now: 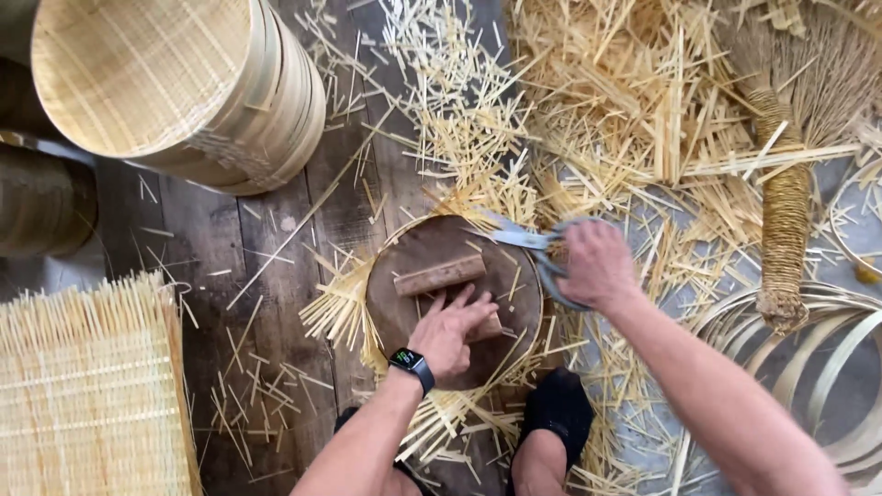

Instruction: The person sits on the floor assembling a woven bamboo steamer tray. They lay a square woven bamboo mat over a round wooden mold, trim the protruding bamboo strips with scissors, press a bent bamboo rim ring around the mat edge, and fit the rimmed mat onto a round bamboo base, repeating the fitting and trimming steps.

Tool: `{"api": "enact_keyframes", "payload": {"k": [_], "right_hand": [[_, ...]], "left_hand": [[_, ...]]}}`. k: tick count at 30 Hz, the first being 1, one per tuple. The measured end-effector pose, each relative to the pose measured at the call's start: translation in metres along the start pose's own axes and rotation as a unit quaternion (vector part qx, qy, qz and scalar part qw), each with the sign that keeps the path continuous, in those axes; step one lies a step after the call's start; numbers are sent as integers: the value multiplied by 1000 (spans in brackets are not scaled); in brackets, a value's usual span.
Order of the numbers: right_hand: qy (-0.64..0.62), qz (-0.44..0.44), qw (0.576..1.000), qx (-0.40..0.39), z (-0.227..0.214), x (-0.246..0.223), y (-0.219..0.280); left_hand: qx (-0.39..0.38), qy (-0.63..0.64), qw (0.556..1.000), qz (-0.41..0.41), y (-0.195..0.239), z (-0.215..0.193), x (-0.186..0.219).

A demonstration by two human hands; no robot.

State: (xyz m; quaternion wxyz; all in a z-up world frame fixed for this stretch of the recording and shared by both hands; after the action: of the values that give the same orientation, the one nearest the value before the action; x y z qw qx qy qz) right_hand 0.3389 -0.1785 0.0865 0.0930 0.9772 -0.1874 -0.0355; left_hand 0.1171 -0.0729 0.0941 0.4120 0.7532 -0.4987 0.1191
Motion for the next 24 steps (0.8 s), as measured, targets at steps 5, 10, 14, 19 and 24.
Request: {"api": "enact_keyframes", "payload": {"k": [5, 10, 14, 19, 24], "right_hand": [[-21, 31, 994, -99, 17, 8, 7], [-77, 82, 978, -178, 48, 33, 58], [-86, 97, 988, -81, 20, 12, 60], [-32, 142, 987, -63, 36, -19, 98], [-83, 213, 970, -88, 62, -13, 111]], "left_hand": [[-24, -104, 994, 31, 10, 4, -5], [126, 38, 951, -279, 13, -31, -14], [238, 89, 846, -469, -14, -17, -28], [281, 99, 838, -457, -9, -23, -18], [273, 85, 848, -447, -7, -24, -16]]}}
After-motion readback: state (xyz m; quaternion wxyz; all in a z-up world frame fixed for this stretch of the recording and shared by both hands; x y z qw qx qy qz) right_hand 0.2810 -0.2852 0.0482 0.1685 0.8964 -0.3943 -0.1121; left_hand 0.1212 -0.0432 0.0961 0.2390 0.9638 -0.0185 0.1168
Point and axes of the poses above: each hand's wrist, its own y-axis away from the middle knuckle, its own z-axis out of the palm, x = y × z, the point moved 7 cm from there along -y, towards the middle knuckle, and after that the axes turned 7 degrees about -z, right-handed, at the moved point
